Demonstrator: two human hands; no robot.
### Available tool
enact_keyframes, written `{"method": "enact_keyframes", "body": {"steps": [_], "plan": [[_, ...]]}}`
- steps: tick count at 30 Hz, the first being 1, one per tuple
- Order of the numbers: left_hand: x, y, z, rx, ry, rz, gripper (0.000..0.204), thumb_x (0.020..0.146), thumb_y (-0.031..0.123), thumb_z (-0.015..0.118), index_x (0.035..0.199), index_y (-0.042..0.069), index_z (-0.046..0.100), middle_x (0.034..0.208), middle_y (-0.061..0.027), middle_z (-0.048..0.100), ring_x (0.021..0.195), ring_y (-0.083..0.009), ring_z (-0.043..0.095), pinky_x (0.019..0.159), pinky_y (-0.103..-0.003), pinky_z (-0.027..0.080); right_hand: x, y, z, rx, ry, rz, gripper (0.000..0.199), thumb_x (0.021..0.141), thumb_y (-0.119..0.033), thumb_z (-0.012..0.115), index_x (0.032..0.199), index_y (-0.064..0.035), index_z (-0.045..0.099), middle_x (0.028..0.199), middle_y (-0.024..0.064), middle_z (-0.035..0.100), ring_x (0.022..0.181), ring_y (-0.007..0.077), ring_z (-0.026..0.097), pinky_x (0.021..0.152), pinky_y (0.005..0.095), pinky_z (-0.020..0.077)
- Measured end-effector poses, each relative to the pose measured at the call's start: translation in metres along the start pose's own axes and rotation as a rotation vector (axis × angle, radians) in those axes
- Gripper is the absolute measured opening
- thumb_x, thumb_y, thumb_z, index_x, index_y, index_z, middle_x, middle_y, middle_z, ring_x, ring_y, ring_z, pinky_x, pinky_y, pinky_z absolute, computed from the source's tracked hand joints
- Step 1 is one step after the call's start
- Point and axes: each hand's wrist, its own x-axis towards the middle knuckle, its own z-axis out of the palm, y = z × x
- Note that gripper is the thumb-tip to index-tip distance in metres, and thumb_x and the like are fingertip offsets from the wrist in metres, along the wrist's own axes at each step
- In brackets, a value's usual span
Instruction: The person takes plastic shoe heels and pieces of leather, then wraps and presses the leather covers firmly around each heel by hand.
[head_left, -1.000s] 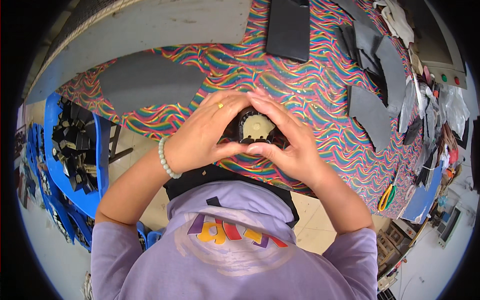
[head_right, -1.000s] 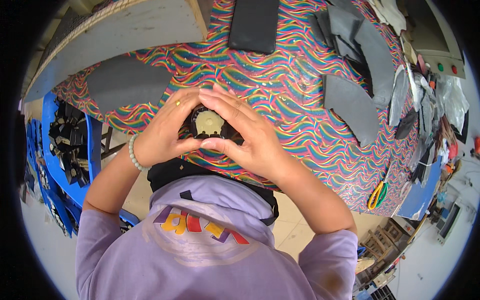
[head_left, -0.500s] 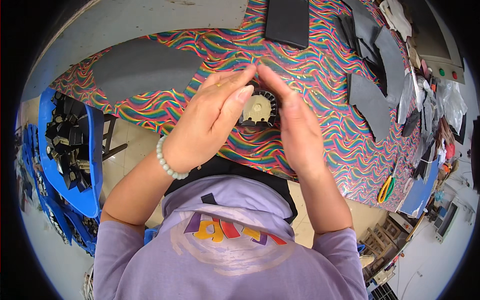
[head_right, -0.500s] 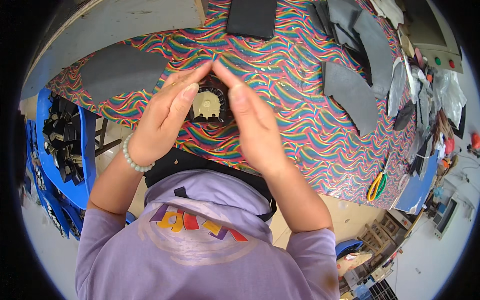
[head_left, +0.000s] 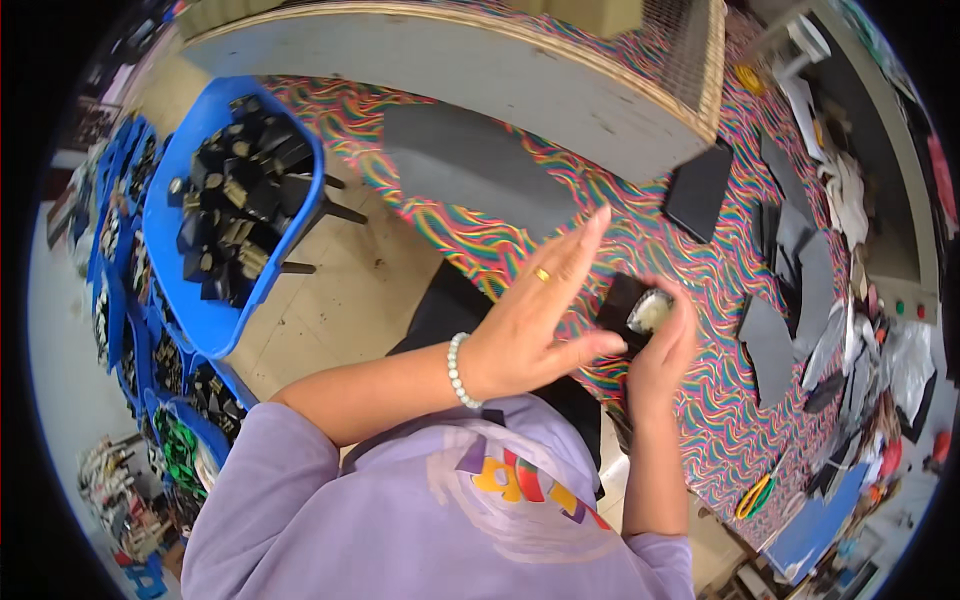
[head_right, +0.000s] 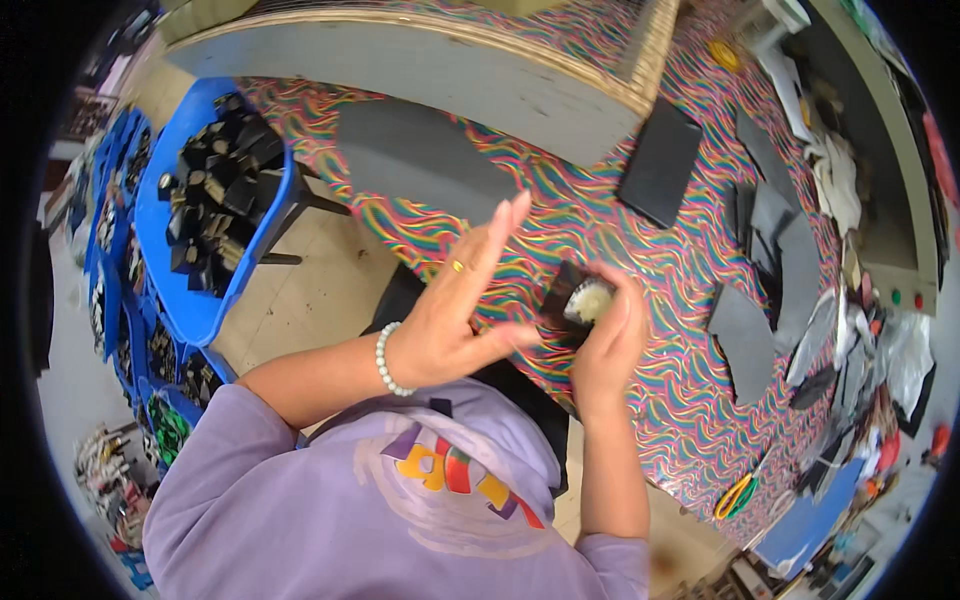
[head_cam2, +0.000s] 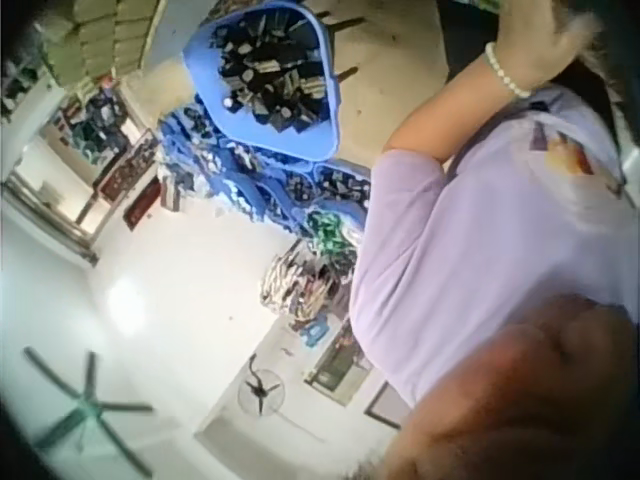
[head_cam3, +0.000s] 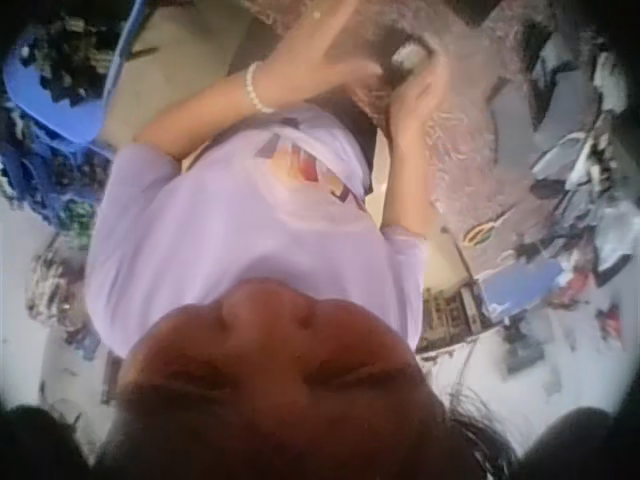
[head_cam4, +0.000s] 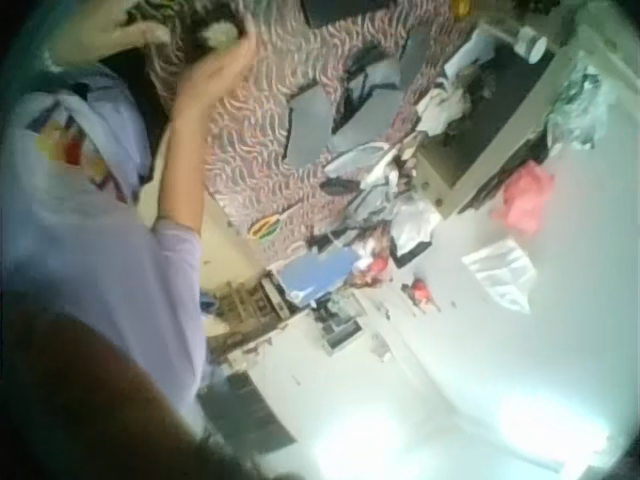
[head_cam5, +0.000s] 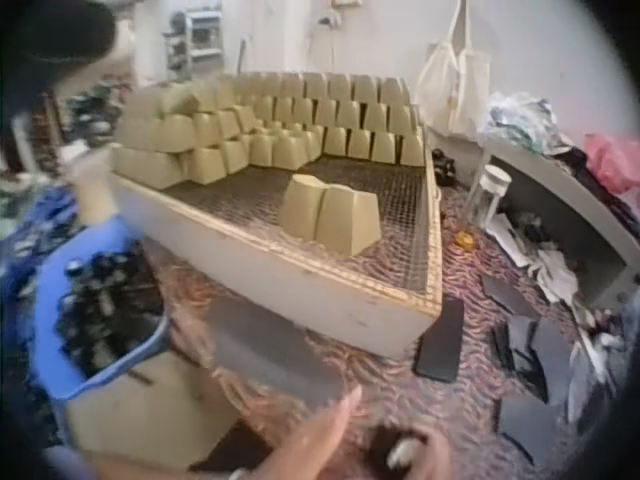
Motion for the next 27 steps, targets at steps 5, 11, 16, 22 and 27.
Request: {"method": "enact_keyframes", "body": {"steps": [5, 11, 16, 22, 27], "plan": [[-0.043, 0.003, -0.036, 0.164, -0.024, -0.201, 0.102, 0.074, 0.035, 0.078, 0.148, -0.001, 0.018, 0.144, -0.0212, 0.038, 0.133, -0.0374, 0.036, 0.108, -0.045, 0.028, 0.005, -0.056, 0.041, 0.281, -0.314, 0.037, 0.033, 0.100, -0.015, 0.038, 0.119, 0.0034, 0.057, 0.112, 0.0181, 0.060, 0.108, 0.0307, 0.056, 0.096, 0.0364, 0.0405], [-0.093, -0.052, -0.218, 0.814, 0.503, -0.222, 0.066, 0.071, 0.021, 0.078, 0.127, -0.002, 0.052, 0.102, -0.0191, 0.065, 0.087, -0.0325, 0.065, 0.079, -0.037, 0.050, 0.034, -0.077, 0.103, -0.008, -0.350, -0.446, 0.036, 0.087, -0.009, 0.062, 0.121, 0.0004, 0.057, 0.115, 0.0175, 0.060, 0.112, 0.0330, 0.054, 0.096, 0.0400, 0.0425], [-0.160, -0.080, -0.350, 1.559, 0.520, -0.556, 0.067, 0.083, 0.028, 0.070, 0.137, -0.001, 0.043, 0.132, -0.0243, 0.051, 0.121, -0.0370, 0.050, 0.099, -0.040, 0.040, 0.061, -0.100, 0.169, -0.050, -0.348, -0.628, 0.037, 0.082, -0.016, 0.068, 0.115, -0.0026, 0.060, 0.108, 0.0129, 0.061, 0.102, 0.0309, 0.056, 0.089, 0.0403, 0.0456], [-0.074, -0.073, -0.229, 0.532, 0.233, -0.215, 0.041, 0.091, 0.000, 0.051, 0.132, 0.003, 0.052, 0.134, -0.0145, 0.052, 0.130, -0.0261, 0.044, 0.110, -0.038, 0.030, 0.073, -0.084, 0.197, -0.284, -0.365, -0.599, 0.025, 0.083, -0.018, 0.067, 0.103, -0.0028, 0.063, 0.096, 0.0101, 0.063, 0.092, 0.0310, 0.057, 0.082, 0.0394, 0.0457], [-0.037, -0.095, -0.180, 0.639, -0.021, -0.187, 0.034, 0.090, 0.006, 0.054, 0.124, 0.007, 0.058, 0.130, -0.0083, 0.056, 0.126, -0.0312, 0.047, 0.110, -0.047, 0.028, 0.083, -0.102, 0.142, 0.079, -0.067, -0.335, 0.017, 0.097, -0.015, 0.050, 0.098, -0.0012, 0.059, 0.098, 0.0159, 0.064, 0.088, 0.0268, 0.059, 0.082, 0.0373, 0.0457]]}}
